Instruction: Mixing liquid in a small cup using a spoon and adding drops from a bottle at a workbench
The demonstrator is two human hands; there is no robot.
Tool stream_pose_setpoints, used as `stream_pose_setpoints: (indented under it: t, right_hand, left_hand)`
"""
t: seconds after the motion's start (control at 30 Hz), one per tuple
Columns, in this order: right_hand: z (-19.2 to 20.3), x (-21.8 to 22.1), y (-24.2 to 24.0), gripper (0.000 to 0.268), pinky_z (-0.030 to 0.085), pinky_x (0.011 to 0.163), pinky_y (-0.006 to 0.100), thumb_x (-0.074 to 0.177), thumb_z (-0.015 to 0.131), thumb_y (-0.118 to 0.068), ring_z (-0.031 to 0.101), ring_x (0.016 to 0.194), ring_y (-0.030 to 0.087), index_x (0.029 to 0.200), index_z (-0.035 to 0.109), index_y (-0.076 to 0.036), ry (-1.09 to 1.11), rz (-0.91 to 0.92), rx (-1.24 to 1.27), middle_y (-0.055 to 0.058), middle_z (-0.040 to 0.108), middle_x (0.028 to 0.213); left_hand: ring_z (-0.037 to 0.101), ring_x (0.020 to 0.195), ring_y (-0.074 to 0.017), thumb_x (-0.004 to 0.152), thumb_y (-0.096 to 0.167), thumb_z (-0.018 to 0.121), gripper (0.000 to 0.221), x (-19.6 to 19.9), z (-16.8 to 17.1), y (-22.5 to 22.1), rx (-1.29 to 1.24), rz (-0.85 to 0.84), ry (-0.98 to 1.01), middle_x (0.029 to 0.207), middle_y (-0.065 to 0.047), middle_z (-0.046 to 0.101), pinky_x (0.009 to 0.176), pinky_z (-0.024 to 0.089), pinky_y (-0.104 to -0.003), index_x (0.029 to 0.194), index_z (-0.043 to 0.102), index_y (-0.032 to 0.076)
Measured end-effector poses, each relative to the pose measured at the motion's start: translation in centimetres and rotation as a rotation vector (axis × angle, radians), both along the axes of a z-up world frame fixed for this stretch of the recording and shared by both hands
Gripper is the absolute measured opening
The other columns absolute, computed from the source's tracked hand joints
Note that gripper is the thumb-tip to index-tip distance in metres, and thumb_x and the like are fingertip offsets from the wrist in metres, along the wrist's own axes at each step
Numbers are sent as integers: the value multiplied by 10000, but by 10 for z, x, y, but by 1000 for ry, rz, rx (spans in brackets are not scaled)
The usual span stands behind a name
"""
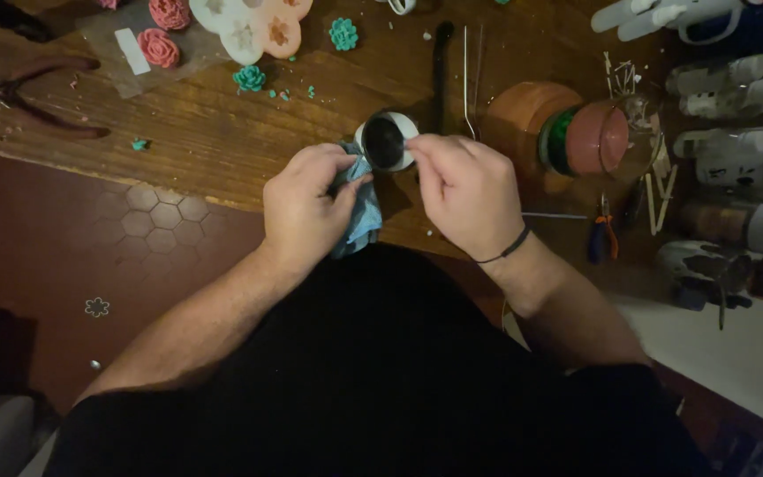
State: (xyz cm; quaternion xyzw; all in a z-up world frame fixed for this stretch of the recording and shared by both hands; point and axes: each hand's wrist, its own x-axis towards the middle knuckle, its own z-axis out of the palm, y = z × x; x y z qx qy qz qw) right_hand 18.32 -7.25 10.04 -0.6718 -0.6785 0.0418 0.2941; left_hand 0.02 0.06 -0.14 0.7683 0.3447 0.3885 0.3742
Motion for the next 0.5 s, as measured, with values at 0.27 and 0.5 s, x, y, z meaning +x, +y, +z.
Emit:
stream_pose_setpoints:
  t: [0.27,0.5]
  right_hand:
    - [9,5,7,110,610,676,407,952,685,39,726,744,344,1009,756,-22,-17,16,-44,133,695,771]
    - [12,8,12,117,600,664,391,962,659,52,707,701,335,997,753,-8,3,10,-65,136,668,733]
  left_hand:
    - [757,982,-256,817,167,894,211,2,-5,0,-8,2,-45,965,-22,742,819,614,-349,995,785,137]
    - [761,954,-258,800,163,907,223,2,3,1,1,13,-33,950,-24,743,797,620,-356,989,791,141]
